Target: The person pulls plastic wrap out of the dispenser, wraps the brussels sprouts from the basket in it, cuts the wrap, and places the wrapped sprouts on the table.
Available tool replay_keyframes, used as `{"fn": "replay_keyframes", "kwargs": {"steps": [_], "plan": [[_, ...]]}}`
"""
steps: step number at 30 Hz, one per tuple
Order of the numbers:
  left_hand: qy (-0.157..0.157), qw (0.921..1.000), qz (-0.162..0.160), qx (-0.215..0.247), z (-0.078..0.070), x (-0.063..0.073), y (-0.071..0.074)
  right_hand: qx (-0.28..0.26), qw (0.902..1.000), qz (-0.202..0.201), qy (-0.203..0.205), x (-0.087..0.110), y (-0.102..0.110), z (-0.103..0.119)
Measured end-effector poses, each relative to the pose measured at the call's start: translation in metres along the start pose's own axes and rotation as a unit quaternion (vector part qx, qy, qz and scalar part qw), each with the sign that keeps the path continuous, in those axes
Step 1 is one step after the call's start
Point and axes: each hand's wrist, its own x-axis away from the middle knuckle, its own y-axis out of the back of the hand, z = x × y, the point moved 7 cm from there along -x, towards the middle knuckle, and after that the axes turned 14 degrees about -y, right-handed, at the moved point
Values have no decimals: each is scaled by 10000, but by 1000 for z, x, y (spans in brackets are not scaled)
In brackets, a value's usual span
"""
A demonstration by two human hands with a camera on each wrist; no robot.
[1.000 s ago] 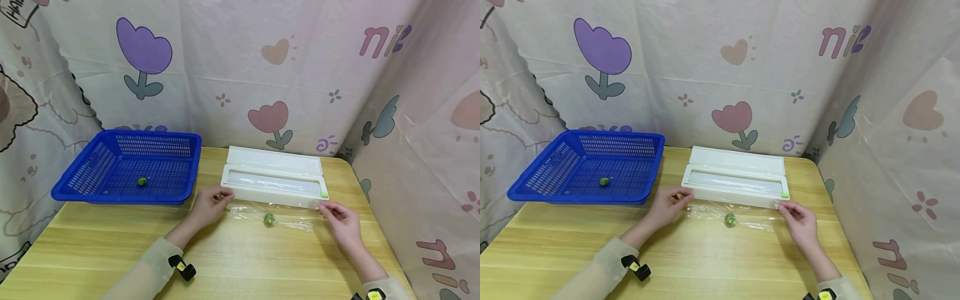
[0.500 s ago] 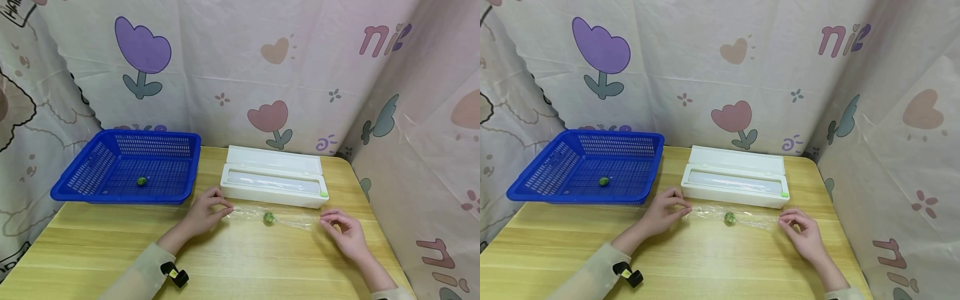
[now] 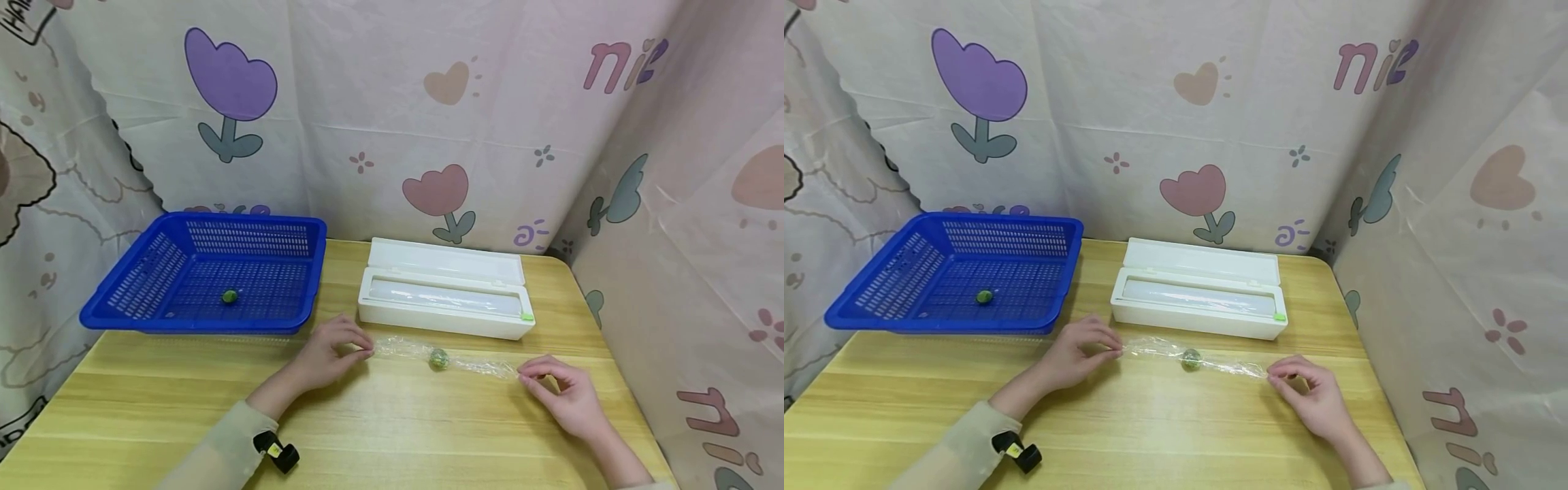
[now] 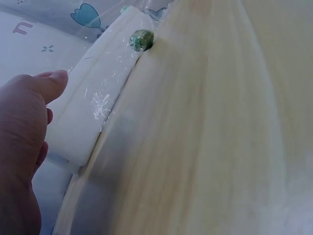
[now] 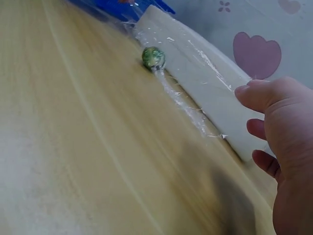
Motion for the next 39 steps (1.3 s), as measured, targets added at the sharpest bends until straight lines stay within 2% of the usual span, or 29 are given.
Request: {"fn": "replay_keyframes", "kwargs": {"steps": [4,8,11,17,22,25,32,36,39], "plan": [[69,9997,231,-60,2,5,-1,496,9985,81,233,2,-6,1],[255,9981,544,-119,5,10,-2,849,9961,238,-16,4,-9,-3],[335,9962,796,-105,5,13,-5,897,9949,418,-207,6,-10,-5],[511,9908,1252,-10,4,18,-9,954,9928,720,-84,9,-14,-6],[632,9856,1563,-130,5,19,-12,1200,9892,843,-41,11,-17,-10],[613,9827,1718,-316,6,18,-14,1515,9847,858,70,11,-20,-10],[599,9741,2085,-633,7,17,-17,2469,9642,783,574,13,-25,-7],[573,9715,2197,-680,4,15,-17,2638,9593,818,591,13,-26,-6],[587,9702,2246,-692,2,14,-17,2633,9596,836,532,13,-26,-6]]}}
